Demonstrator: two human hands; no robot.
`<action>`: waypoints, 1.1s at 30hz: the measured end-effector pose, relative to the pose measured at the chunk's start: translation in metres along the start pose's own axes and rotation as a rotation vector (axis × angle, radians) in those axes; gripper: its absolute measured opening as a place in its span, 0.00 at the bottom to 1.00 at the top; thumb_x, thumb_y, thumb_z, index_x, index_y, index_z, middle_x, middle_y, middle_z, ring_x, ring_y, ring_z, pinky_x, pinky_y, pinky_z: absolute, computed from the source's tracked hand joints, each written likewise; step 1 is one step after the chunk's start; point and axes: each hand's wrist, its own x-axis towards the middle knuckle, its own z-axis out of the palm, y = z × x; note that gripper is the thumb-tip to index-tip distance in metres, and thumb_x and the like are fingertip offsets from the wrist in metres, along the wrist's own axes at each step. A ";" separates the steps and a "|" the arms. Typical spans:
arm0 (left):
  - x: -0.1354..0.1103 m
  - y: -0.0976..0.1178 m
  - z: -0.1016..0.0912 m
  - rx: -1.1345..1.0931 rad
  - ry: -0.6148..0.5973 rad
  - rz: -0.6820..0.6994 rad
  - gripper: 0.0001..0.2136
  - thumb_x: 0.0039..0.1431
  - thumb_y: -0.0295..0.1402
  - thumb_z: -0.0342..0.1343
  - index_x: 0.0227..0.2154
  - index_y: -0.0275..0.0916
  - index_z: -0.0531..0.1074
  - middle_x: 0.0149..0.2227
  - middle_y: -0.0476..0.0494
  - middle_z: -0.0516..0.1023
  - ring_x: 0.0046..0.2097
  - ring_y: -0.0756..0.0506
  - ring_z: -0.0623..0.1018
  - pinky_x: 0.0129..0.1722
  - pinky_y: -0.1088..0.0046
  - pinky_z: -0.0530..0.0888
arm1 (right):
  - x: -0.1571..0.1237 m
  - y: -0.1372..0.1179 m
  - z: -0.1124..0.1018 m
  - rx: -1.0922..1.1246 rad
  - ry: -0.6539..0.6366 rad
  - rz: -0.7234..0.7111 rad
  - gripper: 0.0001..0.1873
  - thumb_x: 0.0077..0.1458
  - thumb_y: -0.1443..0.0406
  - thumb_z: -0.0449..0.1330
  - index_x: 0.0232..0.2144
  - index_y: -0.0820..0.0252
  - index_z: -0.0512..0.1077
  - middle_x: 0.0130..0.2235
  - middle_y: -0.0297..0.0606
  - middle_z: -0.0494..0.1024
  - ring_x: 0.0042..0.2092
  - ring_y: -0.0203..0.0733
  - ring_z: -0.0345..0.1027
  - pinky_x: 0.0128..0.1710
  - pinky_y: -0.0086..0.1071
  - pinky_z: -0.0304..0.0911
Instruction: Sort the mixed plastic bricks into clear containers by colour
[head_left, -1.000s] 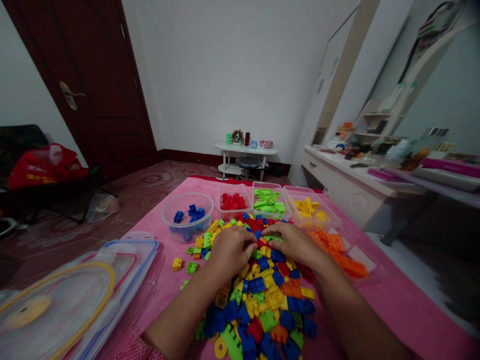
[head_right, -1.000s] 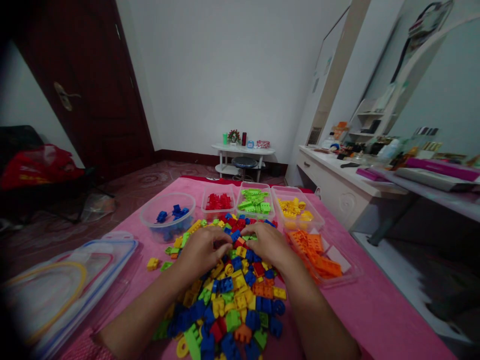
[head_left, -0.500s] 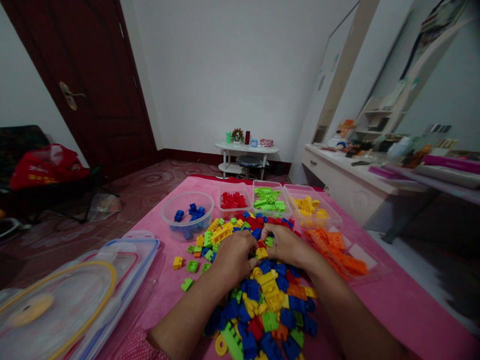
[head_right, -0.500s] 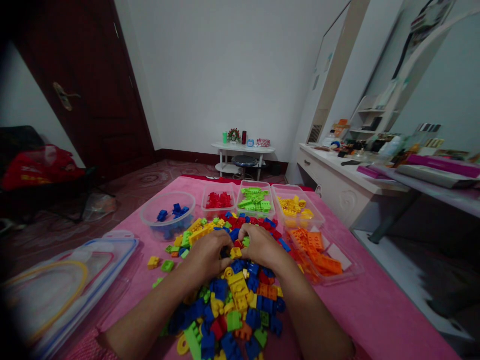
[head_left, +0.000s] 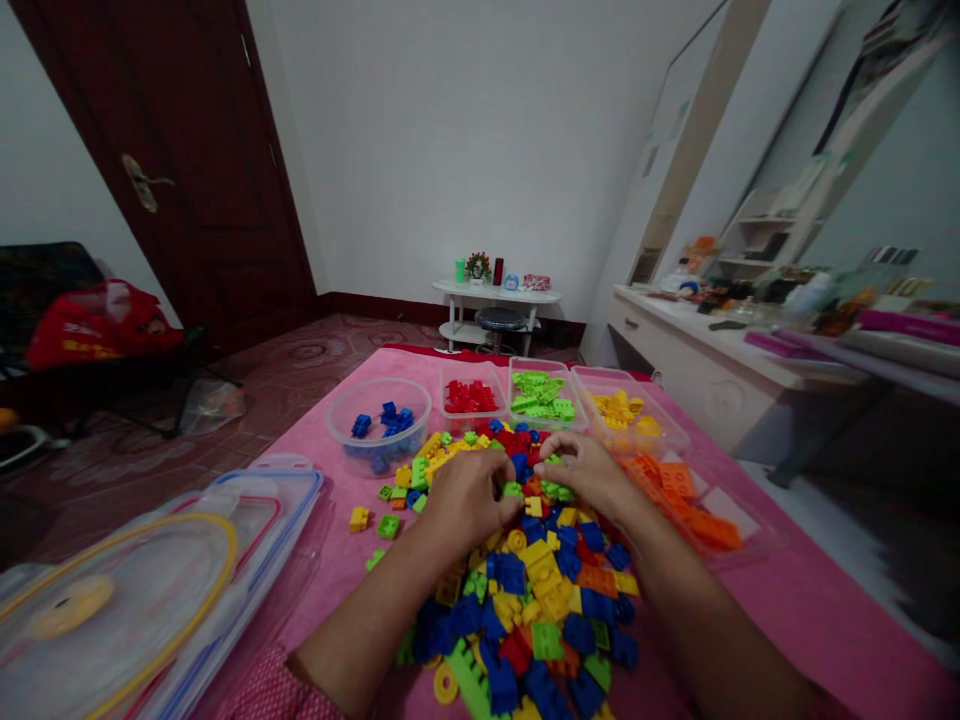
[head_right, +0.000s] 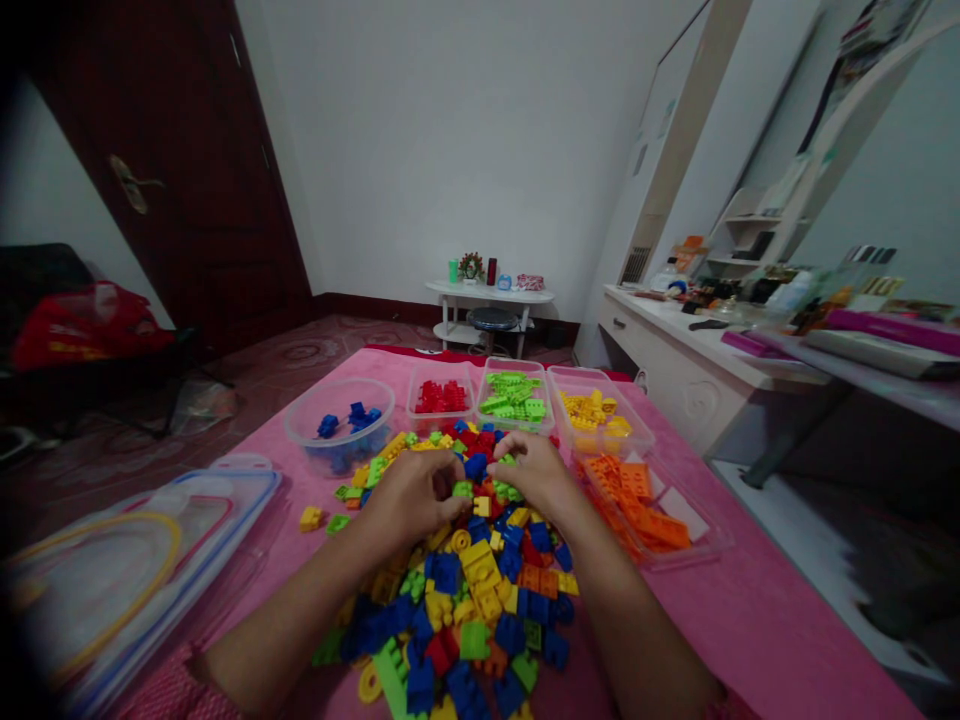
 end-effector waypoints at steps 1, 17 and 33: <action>0.001 -0.001 0.000 -0.075 0.044 -0.017 0.07 0.44 0.34 0.59 0.29 0.39 0.73 0.23 0.50 0.73 0.26 0.50 0.71 0.25 0.77 0.62 | 0.001 0.001 0.002 0.029 0.044 -0.006 0.12 0.36 0.61 0.64 0.23 0.60 0.67 0.25 0.31 0.69 0.28 0.35 0.61 0.27 0.28 0.57; 0.010 -0.008 0.007 -0.804 0.113 -0.249 0.20 0.51 0.47 0.56 0.40 0.36 0.66 0.17 0.56 0.65 0.17 0.55 0.65 0.17 0.82 0.60 | -0.019 -0.040 0.033 0.154 -0.247 -0.148 0.20 0.48 0.66 0.60 0.47 0.56 0.71 0.39 0.35 0.77 0.41 0.43 0.70 0.40 0.33 0.65; 0.012 -0.012 -0.013 -0.573 0.249 -0.210 0.14 0.57 0.42 0.49 0.28 0.36 0.72 0.17 0.52 0.69 0.18 0.53 0.67 0.20 0.79 0.62 | 0.051 -0.025 -0.015 -0.519 0.239 -0.122 0.15 0.44 0.59 0.60 0.33 0.62 0.75 0.31 0.41 0.78 0.35 0.46 0.70 0.36 0.36 0.64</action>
